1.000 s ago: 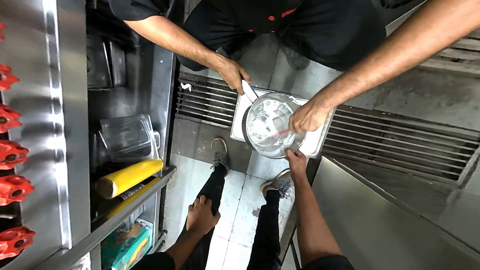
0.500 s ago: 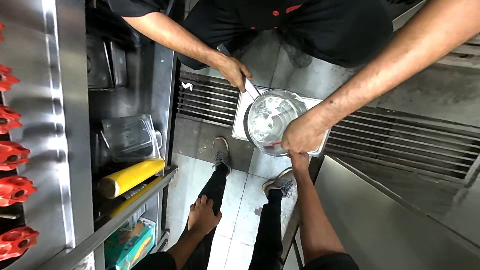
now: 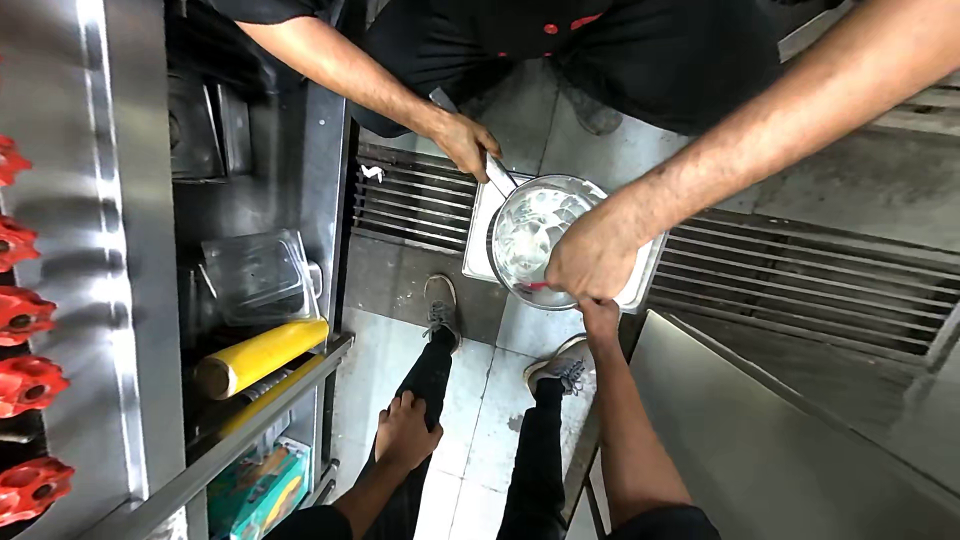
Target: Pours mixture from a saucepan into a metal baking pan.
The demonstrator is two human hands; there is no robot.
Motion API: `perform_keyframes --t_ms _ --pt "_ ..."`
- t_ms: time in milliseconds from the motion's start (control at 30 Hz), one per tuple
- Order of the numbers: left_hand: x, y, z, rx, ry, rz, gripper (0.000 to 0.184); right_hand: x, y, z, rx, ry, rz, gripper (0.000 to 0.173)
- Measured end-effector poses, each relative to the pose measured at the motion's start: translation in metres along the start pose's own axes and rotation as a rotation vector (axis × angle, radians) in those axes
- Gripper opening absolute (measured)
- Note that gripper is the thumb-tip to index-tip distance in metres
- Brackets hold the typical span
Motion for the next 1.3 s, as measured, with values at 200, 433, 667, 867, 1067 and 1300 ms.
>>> perform_keyframes --t_ms 200,433,667,867,1067,1300 --pt "0.002 -0.001 -0.001 0.007 0.013 0.001 0.066 0.004 -0.008 0.004 0.063 0.0 -0.007 0.019" --pt "0.0 0.0 -0.001 0.001 0.016 -0.009 0.065 0.002 0.0 0.008 0.069 -0.011 0.009 0.021" --pt "-0.001 0.001 0.0 -0.003 0.003 -0.014 0.066 0.006 -0.009 0.003 0.081 0.01 -0.02 0.018" --pt "0.002 0.0 -0.001 -0.004 0.002 -0.009 0.066 0.014 0.002 0.006 0.075 0.01 -0.058 0.018" --pt "0.004 0.001 -0.001 -0.007 0.009 -0.001 0.066 0.008 0.002 0.004 0.077 -0.004 -0.071 0.016" --pt "0.006 0.001 -0.001 -0.008 0.007 -0.013 0.067 0.007 0.011 0.008 0.081 -0.017 -0.04 0.022"
Point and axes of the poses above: each hand's wrist, its own z-axis away from the middle knuckle, its own x-axis out of the palm, y = z × x, the point moved 1 cm from there along -z, towards the middle knuckle, and after that the axes turned 6 degrees about -y, right-handed, at the moved point
